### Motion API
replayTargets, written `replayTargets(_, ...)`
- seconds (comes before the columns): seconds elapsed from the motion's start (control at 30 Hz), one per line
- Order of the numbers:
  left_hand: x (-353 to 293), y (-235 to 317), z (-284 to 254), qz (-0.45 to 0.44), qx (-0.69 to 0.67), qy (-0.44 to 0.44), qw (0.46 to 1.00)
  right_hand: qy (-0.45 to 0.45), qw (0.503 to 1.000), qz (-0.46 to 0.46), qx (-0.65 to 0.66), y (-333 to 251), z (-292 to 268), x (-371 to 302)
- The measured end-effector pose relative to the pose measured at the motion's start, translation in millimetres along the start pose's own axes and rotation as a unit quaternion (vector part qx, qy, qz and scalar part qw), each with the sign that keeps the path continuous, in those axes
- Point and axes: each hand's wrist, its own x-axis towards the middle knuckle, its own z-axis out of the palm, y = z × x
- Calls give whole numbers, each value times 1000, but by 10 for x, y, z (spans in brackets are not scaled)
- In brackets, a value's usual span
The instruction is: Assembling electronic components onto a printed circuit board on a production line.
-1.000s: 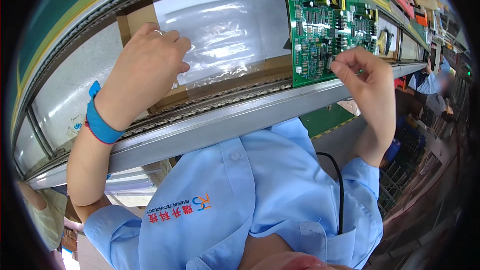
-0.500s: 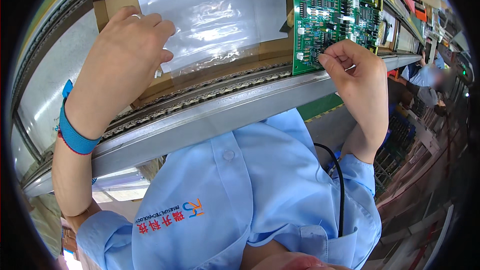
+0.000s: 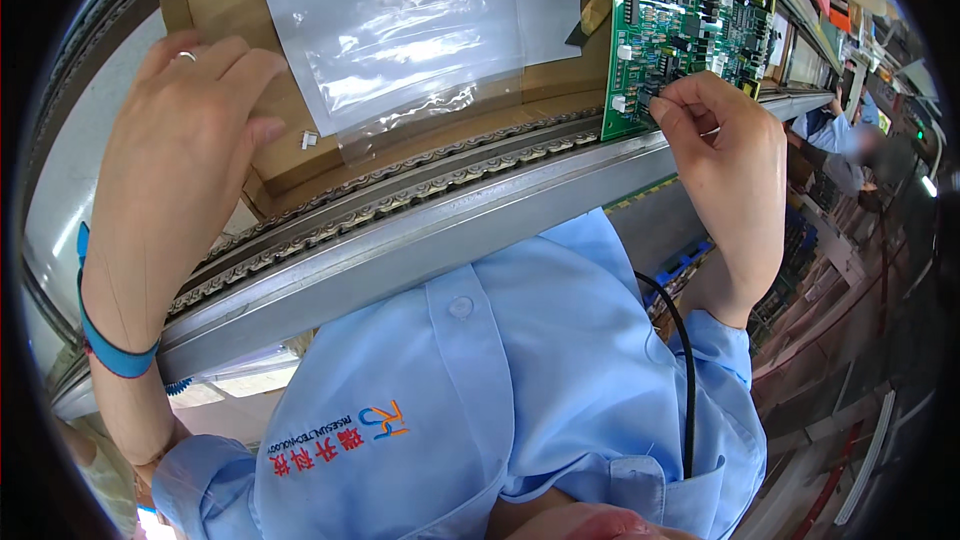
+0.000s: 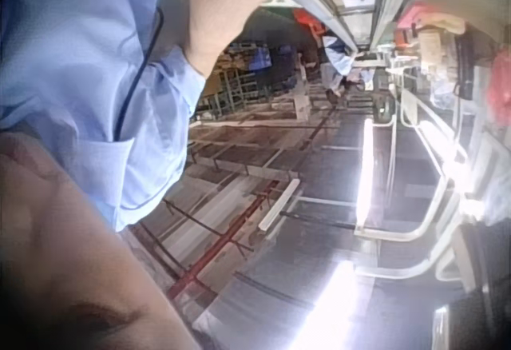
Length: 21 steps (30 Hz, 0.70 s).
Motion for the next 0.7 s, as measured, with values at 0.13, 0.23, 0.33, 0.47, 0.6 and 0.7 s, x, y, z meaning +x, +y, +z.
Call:
replayTargets(0.13,-12,16,9,-1,3,-32,999,-10,1000,19,-2,-10,-19,-8)
replayTargets(0.23,1,5,16,8,-22,-51,998,-9,1000,23,-7,-33,-36,-6)
replayTargets(0.33,-6,-22,31,0,10,-42,999,-10,1000,30,1,-25,-24,5)
replayTargets(0.47,-1,5,60,9,-2,-18,1000,-12,999,25,17,-1,-25,23)
replayTargets(0.6,1,16,82,15,1,6,1000,-15,1000,18,12,29,-9,22)
replayTargets(0.7,5,34,66,15,10,6,1000,-14,1000,20,13,17,-18,15)
